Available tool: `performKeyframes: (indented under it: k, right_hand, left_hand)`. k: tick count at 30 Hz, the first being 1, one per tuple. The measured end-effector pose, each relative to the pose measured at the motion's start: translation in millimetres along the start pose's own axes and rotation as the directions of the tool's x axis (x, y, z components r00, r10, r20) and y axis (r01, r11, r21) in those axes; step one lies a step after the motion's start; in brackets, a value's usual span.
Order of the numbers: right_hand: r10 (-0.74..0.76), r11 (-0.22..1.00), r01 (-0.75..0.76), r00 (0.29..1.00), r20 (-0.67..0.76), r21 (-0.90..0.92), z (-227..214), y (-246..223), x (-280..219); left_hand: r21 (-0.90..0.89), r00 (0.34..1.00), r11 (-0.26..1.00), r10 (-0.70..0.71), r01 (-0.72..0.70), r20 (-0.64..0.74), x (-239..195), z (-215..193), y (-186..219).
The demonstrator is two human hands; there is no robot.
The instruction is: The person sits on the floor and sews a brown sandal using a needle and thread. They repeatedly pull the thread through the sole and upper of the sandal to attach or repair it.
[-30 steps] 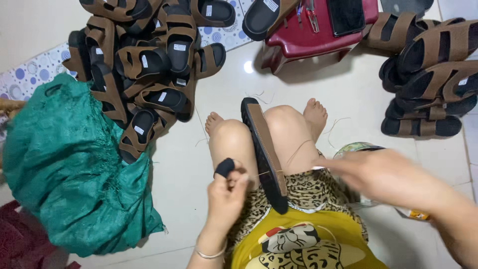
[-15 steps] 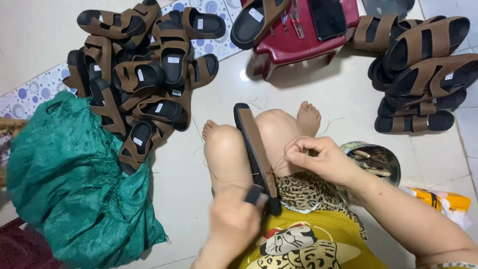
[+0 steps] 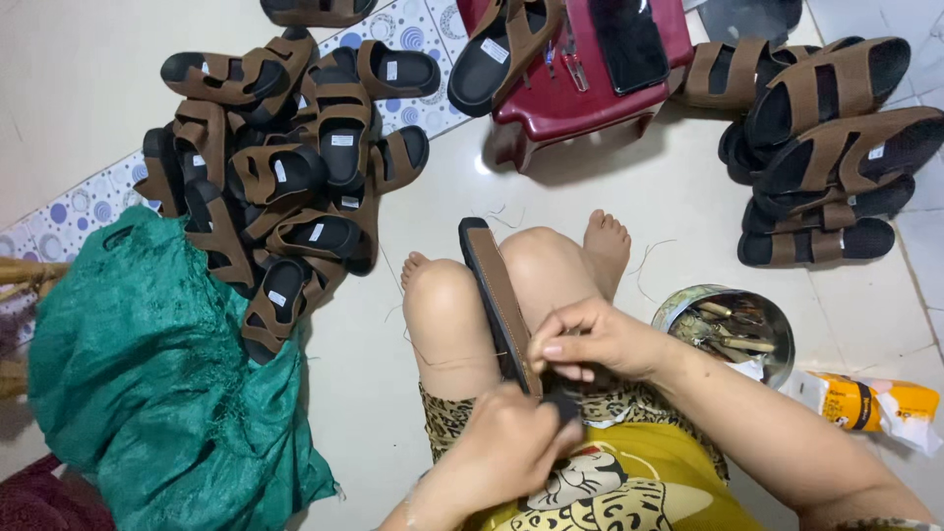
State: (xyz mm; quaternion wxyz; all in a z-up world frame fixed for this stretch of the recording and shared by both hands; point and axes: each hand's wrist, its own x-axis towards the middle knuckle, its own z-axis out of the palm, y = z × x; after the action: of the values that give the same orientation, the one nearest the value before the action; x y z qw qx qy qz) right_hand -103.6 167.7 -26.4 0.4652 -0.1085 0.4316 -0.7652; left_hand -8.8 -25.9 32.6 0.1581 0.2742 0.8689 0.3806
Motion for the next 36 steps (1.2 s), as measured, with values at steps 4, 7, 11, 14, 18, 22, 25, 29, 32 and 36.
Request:
performKeyframes:
  k: [4,7,11,14,18,22,25,29,32,36]
  right_hand:
    - [0.239,0.930,-0.239,0.970,-0.034,-0.278,25,1,4]
    - [-0.100,0.765,-0.010,0.986,-0.134,-0.644,27,19,11]
    - [-0.566,0.423,-0.193,0.707,-0.424,-0.886,-75,33,8]
    - [-0.571,0.438,-0.447,0.532,-0.626,-0.780,-199,18,-21]
    - [-0.609,0.298,-0.572,0.503,-0.614,-0.764,-208,-9,-59]
    - [-0.454,0.621,-0.213,0.687,-0.567,-0.754,-87,19,-36]
    - [-0.061,0.606,-0.296,0.908,-0.415,-0.738,-8,5,-21]
    - [-0.020,0.451,-0.012,0.999,-0.024,-0.893,13,-5,-27]
    - [-0.082,0.545,0.031,0.997,-0.016,-0.838,23,-26,-19]
    - [-0.325,0.742,0.286,0.944,0.048,-0.606,42,-44,1]
  left_hand:
    - [-0.719,0.986,0.695,-0.119,-0.004,-0.121,-33,-13,-11]
    - [-0.892,0.601,0.064,-0.717,-0.448,-0.353,-36,12,-38]
    - [-0.820,0.588,0.572,-0.657,-0.016,-0.471,-19,7,-45]
    - [-0.678,0.650,0.525,-0.755,0.515,-0.091,-41,15,-63]
    - [-0.415,0.710,0.577,-0.556,0.704,0.431,-69,21,-79]
    - [-0.930,0.926,0.120,-0.204,0.347,0.319,-62,9,-82]
    - [-0.997,0.925,0.021,-0.370,-0.080,-0.082,-25,-15,-75]
    - [-0.707,0.565,0.707,-0.592,0.021,-0.575,-13,-36,-86]
    - [-0.693,0.413,0.719,-0.619,-0.043,-0.668,-25,-33,-123]
    - [-0.842,0.561,0.047,-0.726,-0.537,-0.398,-59,-24,-169]
